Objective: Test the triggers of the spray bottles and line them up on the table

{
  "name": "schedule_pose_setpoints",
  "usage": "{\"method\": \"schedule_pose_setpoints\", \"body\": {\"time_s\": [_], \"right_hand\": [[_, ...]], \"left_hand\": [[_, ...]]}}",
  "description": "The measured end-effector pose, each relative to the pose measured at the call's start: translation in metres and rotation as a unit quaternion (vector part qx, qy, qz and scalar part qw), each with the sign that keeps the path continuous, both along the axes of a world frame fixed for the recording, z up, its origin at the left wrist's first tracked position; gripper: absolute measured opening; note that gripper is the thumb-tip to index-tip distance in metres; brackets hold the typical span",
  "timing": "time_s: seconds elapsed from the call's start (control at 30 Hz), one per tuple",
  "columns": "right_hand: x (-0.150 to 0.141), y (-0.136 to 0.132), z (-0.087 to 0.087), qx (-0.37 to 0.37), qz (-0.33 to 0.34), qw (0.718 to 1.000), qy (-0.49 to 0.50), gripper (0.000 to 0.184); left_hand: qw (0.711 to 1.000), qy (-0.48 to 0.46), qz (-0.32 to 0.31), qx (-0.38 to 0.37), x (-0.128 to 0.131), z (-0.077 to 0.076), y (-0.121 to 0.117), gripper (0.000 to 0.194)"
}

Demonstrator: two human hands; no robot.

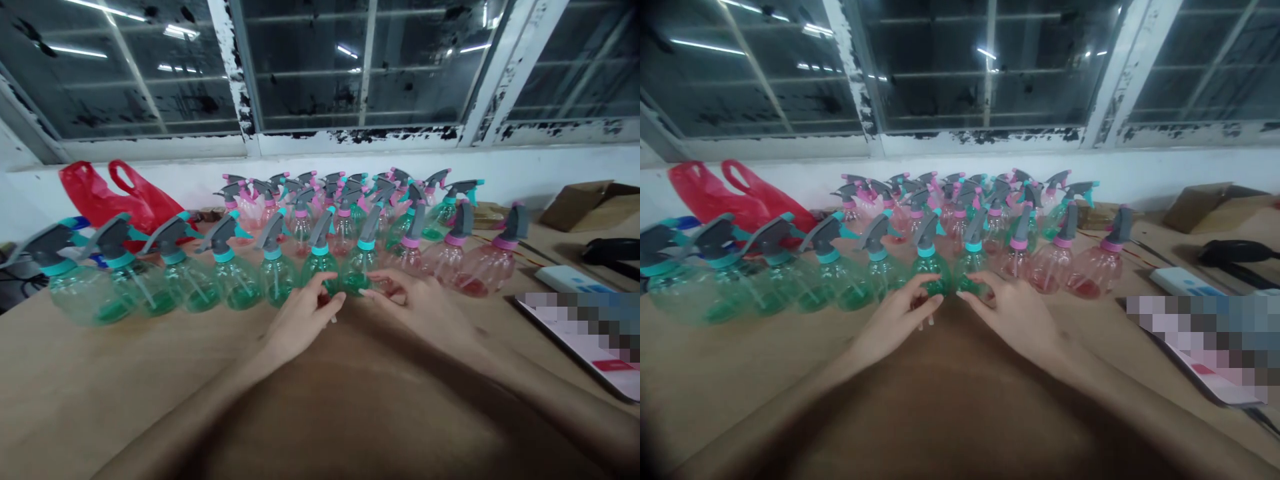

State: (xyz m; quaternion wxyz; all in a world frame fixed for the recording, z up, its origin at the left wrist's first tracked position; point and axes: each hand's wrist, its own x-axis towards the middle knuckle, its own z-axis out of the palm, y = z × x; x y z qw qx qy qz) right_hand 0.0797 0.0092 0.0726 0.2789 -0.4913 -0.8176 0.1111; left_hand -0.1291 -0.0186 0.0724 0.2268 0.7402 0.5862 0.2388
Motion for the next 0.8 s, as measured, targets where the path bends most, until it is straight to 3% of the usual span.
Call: {"method": "schedule_pose_setpoints", "body": {"time_s": [0.13, 0.27, 0.5, 0.8], "right_hand": [[0.036, -0.015, -0.010, -0.017, -0.003, 1.000, 0.012, 0.029], [0.054, -0.021, -0.018, -0.007, -0.018, 1.000, 0.020, 0.032], [0.059, -0.008, -0.015, -0.043, -0.018, 0.999, 0.013, 0.029], [0.051, 0.021, -0.025, -0.041, -0.024, 0.999, -0.001, 0.035]], "left_hand": [[0.998, 0.059, 0.027, 0.008, 0.026, 0.009, 0.031, 0.061], [0.993, 0.102, 0.045, 0.036, 0.041, 0.011, 0.046, 0.064], [0.984, 0.163, 0.067, 0.040, 0.059, 0.014, 0.059, 0.065], [0.972, 0.206, 0.100, 0.048, 0.064, 0.010, 0.069, 0.076]]}}
